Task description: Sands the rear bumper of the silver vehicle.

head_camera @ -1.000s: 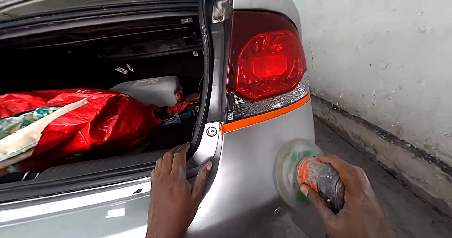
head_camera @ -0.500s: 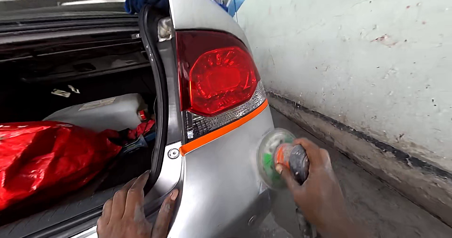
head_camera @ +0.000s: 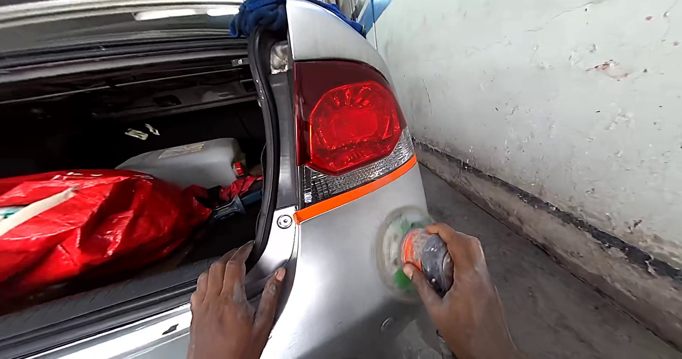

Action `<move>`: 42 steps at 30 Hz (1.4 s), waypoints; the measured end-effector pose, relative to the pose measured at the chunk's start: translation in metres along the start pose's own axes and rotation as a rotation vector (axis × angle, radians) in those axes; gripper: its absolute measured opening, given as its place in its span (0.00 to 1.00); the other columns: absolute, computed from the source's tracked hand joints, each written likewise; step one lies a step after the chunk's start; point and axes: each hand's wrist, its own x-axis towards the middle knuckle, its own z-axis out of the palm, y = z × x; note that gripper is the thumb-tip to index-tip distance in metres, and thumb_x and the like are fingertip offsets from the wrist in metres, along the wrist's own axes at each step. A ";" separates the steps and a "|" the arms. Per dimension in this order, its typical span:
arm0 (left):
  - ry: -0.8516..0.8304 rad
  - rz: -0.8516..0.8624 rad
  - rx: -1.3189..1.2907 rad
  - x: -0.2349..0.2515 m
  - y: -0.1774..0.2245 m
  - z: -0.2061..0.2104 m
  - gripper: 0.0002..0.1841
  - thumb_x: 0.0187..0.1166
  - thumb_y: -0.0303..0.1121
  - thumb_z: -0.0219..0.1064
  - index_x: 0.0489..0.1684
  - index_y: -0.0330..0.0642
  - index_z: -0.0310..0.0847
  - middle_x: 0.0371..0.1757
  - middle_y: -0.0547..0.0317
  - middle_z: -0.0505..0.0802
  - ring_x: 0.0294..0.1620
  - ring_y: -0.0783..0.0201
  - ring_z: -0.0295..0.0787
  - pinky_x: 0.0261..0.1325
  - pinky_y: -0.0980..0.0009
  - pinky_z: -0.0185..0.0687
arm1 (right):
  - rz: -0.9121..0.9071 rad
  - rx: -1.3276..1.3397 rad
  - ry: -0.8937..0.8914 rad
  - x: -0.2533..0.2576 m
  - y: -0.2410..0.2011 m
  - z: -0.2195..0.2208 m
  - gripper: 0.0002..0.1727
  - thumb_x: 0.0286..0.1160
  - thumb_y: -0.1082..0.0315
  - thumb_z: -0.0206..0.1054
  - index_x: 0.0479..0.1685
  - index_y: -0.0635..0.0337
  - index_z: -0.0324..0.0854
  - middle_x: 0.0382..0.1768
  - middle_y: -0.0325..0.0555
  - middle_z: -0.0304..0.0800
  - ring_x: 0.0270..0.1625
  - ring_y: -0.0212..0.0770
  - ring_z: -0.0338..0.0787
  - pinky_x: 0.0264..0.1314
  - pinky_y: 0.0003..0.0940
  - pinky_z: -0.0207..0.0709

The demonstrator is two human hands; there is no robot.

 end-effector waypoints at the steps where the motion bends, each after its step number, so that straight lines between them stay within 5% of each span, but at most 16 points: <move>1: 0.004 -0.006 0.002 0.000 0.000 0.000 0.45 0.75 0.71 0.49 0.72 0.37 0.79 0.66 0.40 0.87 0.63 0.40 0.83 0.61 0.42 0.74 | 0.007 0.005 0.007 0.001 0.002 0.000 0.40 0.56 0.39 0.77 0.72 0.48 0.81 0.64 0.57 0.82 0.48 0.41 0.92 0.40 0.38 0.90; 5: 0.040 -0.029 0.022 0.002 0.006 0.003 0.43 0.74 0.69 0.50 0.70 0.37 0.82 0.65 0.42 0.88 0.63 0.40 0.83 0.61 0.42 0.74 | 0.153 0.000 0.017 0.012 0.011 -0.008 0.41 0.55 0.46 0.79 0.75 0.51 0.78 0.62 0.61 0.81 0.50 0.56 0.89 0.43 0.54 0.86; 12: 0.046 -0.032 0.023 0.001 0.005 0.002 0.42 0.75 0.68 0.50 0.70 0.40 0.82 0.65 0.46 0.89 0.64 0.43 0.83 0.61 0.43 0.75 | -0.012 0.031 -0.054 -0.006 -0.010 -0.003 0.39 0.53 0.45 0.80 0.71 0.48 0.82 0.64 0.58 0.82 0.43 0.46 0.93 0.34 0.43 0.90; 18: 0.033 -0.069 0.047 0.001 0.009 0.002 0.40 0.74 0.67 0.51 0.69 0.41 0.83 0.64 0.48 0.89 0.63 0.45 0.84 0.62 0.44 0.75 | 0.194 0.019 -0.058 0.026 0.006 -0.013 0.42 0.56 0.53 0.85 0.77 0.51 0.76 0.63 0.65 0.81 0.49 0.62 0.90 0.43 0.60 0.86; 25: 0.038 -0.073 0.048 0.002 0.008 0.002 0.38 0.75 0.67 0.50 0.68 0.44 0.84 0.63 0.53 0.89 0.65 0.50 0.83 0.65 0.48 0.76 | 0.028 0.018 -0.069 -0.001 -0.011 -0.004 0.38 0.51 0.44 0.79 0.68 0.49 0.82 0.63 0.60 0.82 0.41 0.49 0.93 0.32 0.47 0.88; 32: 0.025 -0.079 0.100 0.004 0.014 0.003 0.39 0.76 0.65 0.50 0.68 0.40 0.83 0.65 0.48 0.89 0.65 0.45 0.84 0.64 0.45 0.76 | 0.224 0.017 -0.095 0.028 0.006 -0.017 0.41 0.55 0.54 0.85 0.75 0.53 0.77 0.64 0.66 0.80 0.50 0.64 0.90 0.44 0.62 0.85; 38: 0.035 -0.063 0.078 0.004 0.013 0.002 0.38 0.76 0.65 0.50 0.68 0.41 0.83 0.64 0.50 0.89 0.64 0.47 0.84 0.65 0.47 0.77 | 0.008 0.021 -0.099 -0.006 -0.010 -0.007 0.38 0.51 0.45 0.80 0.67 0.51 0.83 0.63 0.60 0.83 0.40 0.51 0.93 0.31 0.49 0.88; 42: 0.041 -0.059 0.051 0.003 0.010 0.001 0.37 0.76 0.65 0.51 0.66 0.42 0.85 0.62 0.51 0.90 0.63 0.49 0.84 0.64 0.48 0.77 | 0.031 0.031 -0.105 0.004 -0.008 -0.007 0.37 0.52 0.47 0.82 0.68 0.48 0.83 0.65 0.60 0.82 0.43 0.53 0.93 0.35 0.50 0.89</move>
